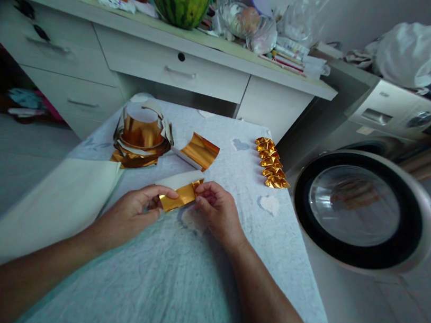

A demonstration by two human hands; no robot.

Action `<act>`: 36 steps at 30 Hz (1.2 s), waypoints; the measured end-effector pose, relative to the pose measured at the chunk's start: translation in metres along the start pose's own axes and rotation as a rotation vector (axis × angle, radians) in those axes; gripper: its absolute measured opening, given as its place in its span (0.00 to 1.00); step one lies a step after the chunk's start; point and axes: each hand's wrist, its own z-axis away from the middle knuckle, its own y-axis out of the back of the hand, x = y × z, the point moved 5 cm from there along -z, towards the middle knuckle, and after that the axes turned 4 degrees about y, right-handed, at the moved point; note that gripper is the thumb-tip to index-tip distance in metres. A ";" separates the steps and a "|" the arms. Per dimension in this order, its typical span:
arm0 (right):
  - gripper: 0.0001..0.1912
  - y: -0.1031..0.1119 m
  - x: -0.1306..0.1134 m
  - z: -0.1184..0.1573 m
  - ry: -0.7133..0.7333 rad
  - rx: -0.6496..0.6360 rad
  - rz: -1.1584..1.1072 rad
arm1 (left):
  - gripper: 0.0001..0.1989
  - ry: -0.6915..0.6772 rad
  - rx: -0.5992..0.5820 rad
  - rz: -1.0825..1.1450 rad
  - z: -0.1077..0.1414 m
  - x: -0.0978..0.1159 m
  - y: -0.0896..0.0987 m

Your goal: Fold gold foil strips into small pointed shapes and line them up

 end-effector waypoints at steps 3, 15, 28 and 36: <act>0.10 0.000 0.002 0.000 0.007 0.003 0.002 | 0.21 -0.102 0.048 -0.097 0.001 0.005 0.000; 0.07 0.005 0.007 0.000 0.015 0.039 0.305 | 0.08 -0.399 0.275 -0.477 0.012 0.019 0.010; 0.09 -0.007 -0.012 0.004 0.207 -0.130 0.834 | 0.07 -0.403 -0.010 -0.538 0.007 0.011 -0.006; 0.10 -0.025 -0.020 0.009 0.324 -0.244 0.816 | 0.05 -0.372 -0.017 -0.566 0.004 0.012 -0.004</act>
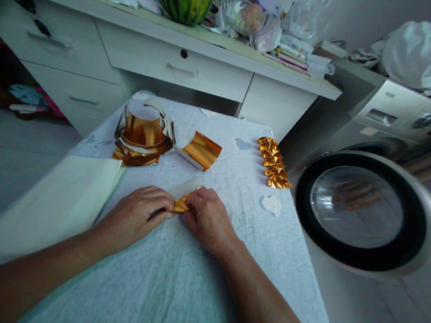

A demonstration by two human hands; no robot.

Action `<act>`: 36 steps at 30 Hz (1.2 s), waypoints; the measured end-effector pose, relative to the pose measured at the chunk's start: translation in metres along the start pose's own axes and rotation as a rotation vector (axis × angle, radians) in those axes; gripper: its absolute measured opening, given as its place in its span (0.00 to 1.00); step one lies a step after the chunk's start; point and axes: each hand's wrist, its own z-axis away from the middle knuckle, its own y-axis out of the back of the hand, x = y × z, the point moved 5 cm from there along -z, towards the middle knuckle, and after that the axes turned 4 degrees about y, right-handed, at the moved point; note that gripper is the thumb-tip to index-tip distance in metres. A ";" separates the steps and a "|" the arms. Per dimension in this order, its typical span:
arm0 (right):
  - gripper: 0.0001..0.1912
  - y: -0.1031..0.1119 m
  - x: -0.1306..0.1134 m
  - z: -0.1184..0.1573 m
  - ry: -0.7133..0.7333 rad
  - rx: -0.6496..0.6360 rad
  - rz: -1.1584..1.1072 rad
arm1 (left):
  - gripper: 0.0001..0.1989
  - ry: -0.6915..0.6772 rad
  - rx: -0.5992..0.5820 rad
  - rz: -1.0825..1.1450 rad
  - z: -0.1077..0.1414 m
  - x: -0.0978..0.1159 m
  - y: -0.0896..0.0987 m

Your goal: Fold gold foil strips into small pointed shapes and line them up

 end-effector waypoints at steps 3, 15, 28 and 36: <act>0.09 -0.003 -0.005 0.000 0.021 -0.014 -0.012 | 0.03 0.031 0.015 -0.038 -0.002 -0.002 0.001; 0.06 -0.009 -0.002 -0.005 -0.093 0.018 0.002 | 0.02 0.153 0.045 -0.069 -0.001 -0.010 0.002; 0.05 -0.014 -0.005 -0.009 -0.170 0.055 0.044 | 0.03 0.195 0.041 -0.039 0.000 -0.015 0.003; 0.07 -0.017 -0.002 -0.011 -0.242 0.063 0.094 | 0.06 0.250 0.069 -0.118 0.002 -0.013 0.004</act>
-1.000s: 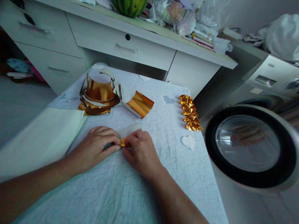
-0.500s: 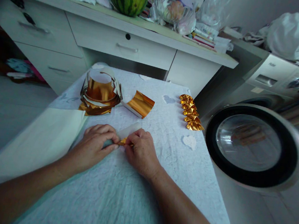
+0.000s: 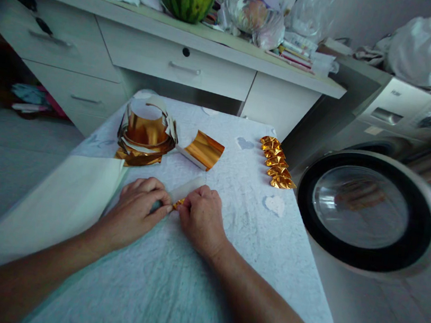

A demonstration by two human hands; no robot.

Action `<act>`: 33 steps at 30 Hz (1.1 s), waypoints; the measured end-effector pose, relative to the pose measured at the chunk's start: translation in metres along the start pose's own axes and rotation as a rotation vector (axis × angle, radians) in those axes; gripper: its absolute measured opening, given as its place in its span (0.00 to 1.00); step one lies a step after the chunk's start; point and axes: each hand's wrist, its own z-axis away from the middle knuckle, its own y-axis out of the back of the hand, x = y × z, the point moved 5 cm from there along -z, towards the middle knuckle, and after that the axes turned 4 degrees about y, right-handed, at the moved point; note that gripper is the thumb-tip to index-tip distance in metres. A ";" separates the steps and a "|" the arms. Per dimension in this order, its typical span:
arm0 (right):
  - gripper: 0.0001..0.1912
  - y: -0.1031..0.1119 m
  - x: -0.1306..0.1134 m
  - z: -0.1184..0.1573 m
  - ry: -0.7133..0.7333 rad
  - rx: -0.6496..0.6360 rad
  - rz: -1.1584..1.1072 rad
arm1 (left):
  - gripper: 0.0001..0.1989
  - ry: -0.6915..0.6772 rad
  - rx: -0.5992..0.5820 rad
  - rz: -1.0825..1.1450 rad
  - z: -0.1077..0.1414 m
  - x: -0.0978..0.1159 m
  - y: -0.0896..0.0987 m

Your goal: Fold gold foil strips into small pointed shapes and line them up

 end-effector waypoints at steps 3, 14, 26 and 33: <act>0.07 -0.001 0.001 0.000 -0.002 0.020 -0.006 | 0.05 0.006 0.022 -0.013 0.000 -0.001 0.000; 0.06 -0.004 0.002 -0.001 -0.007 0.033 0.023 | 0.05 -0.001 0.002 -0.054 0.001 0.001 0.001; 0.06 -0.003 -0.001 -0.002 -0.030 0.002 0.065 | 0.10 -0.004 -0.027 0.012 0.000 -0.007 -0.001; 0.06 -0.003 -0.001 -0.001 -0.038 0.007 0.078 | 0.09 0.026 -0.046 -0.002 -0.002 -0.005 0.001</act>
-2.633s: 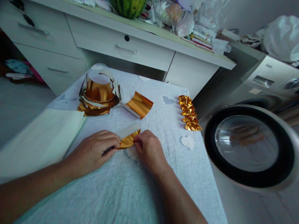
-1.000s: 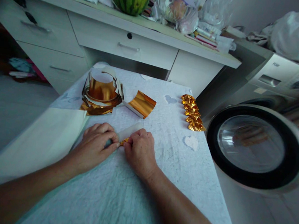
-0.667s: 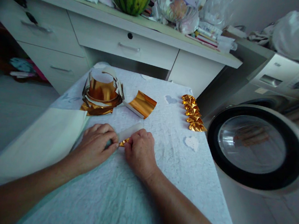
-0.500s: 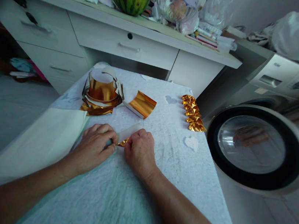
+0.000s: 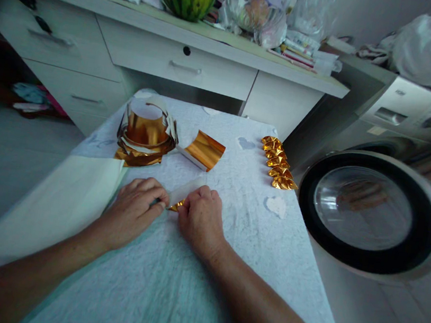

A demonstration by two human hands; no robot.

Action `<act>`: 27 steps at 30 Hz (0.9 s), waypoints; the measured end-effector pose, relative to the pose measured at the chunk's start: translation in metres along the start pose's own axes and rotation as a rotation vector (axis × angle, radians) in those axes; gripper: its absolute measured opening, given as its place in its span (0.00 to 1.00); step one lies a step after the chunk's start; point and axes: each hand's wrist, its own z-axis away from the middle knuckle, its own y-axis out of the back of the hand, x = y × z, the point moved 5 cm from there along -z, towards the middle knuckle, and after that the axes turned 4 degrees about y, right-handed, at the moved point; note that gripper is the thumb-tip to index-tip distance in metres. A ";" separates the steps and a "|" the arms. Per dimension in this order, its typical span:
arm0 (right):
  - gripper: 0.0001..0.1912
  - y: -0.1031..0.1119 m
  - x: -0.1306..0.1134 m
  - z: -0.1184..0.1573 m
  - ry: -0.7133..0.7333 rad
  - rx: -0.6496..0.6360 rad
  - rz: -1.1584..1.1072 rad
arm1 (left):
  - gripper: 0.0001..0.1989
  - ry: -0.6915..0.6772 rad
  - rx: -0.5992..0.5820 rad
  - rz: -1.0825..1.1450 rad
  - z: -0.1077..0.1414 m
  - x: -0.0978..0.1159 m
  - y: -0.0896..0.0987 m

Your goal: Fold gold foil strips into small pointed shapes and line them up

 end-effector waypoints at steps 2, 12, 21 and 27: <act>0.06 0.000 0.000 0.000 0.004 0.004 -0.001 | 0.07 0.011 0.010 -0.017 0.000 0.002 0.000; 0.03 -0.003 0.003 0.000 0.020 0.020 0.002 | 0.04 0.035 0.047 -0.104 0.002 0.008 -0.004; 0.06 -0.002 0.002 -0.001 0.003 0.016 0.024 | 0.05 0.033 0.042 -0.116 0.002 0.007 -0.007; 0.07 -0.002 0.001 -0.002 -0.003 0.000 0.041 | 0.06 0.026 0.037 -0.132 0.002 0.008 -0.007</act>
